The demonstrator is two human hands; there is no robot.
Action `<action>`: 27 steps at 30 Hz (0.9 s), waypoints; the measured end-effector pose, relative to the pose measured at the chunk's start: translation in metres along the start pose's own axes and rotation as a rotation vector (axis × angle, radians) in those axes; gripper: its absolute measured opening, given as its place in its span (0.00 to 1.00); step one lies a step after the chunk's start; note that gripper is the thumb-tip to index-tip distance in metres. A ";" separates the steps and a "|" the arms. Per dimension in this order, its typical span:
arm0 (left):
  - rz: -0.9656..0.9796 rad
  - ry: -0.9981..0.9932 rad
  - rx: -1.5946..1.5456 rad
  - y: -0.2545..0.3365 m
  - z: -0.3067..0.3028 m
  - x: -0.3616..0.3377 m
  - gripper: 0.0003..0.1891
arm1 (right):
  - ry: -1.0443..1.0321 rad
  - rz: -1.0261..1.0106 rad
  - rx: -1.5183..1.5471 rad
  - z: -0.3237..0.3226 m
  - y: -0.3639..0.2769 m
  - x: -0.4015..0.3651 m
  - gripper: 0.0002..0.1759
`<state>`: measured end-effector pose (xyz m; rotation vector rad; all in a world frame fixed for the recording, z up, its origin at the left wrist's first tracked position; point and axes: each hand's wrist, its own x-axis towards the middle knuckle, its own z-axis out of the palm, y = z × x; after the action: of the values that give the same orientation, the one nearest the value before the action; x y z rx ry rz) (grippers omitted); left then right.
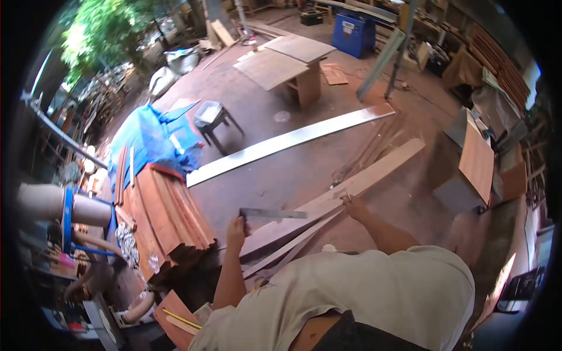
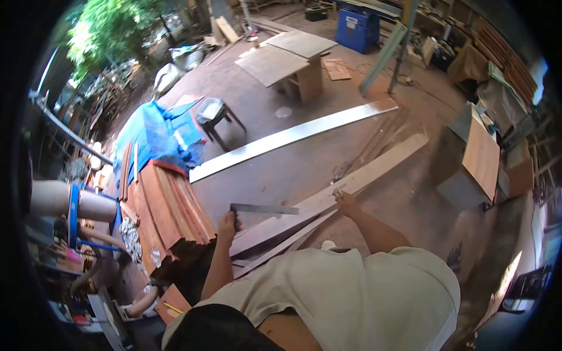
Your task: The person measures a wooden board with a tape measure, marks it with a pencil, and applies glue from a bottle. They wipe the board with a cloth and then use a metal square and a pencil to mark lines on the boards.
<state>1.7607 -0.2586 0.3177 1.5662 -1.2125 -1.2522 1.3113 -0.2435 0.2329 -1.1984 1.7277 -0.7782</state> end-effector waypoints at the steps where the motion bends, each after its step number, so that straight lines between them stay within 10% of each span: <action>1: 0.066 -0.079 0.096 0.008 0.031 0.020 0.18 | 0.023 -0.079 -0.084 -0.011 0.011 0.014 0.23; 13: -0.121 -0.333 0.011 0.094 0.170 0.189 0.17 | -0.512 -0.065 0.199 -0.093 -0.107 0.103 0.20; 20: -0.113 -0.334 0.323 0.069 0.249 0.443 0.18 | -0.338 0.077 0.038 -0.117 -0.150 0.312 0.14; 22: 0.382 -0.280 0.638 0.047 0.275 0.521 0.19 | -0.262 0.155 0.097 -0.116 -0.137 0.392 0.15; 27: 0.217 -0.327 0.678 0.147 0.318 0.626 0.22 | -0.189 0.140 0.074 -0.162 -0.202 0.485 0.16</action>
<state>1.4575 -0.9049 0.2417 1.6509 -2.1196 -1.0290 1.1675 -0.7659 0.3273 -1.0543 1.5944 -0.6190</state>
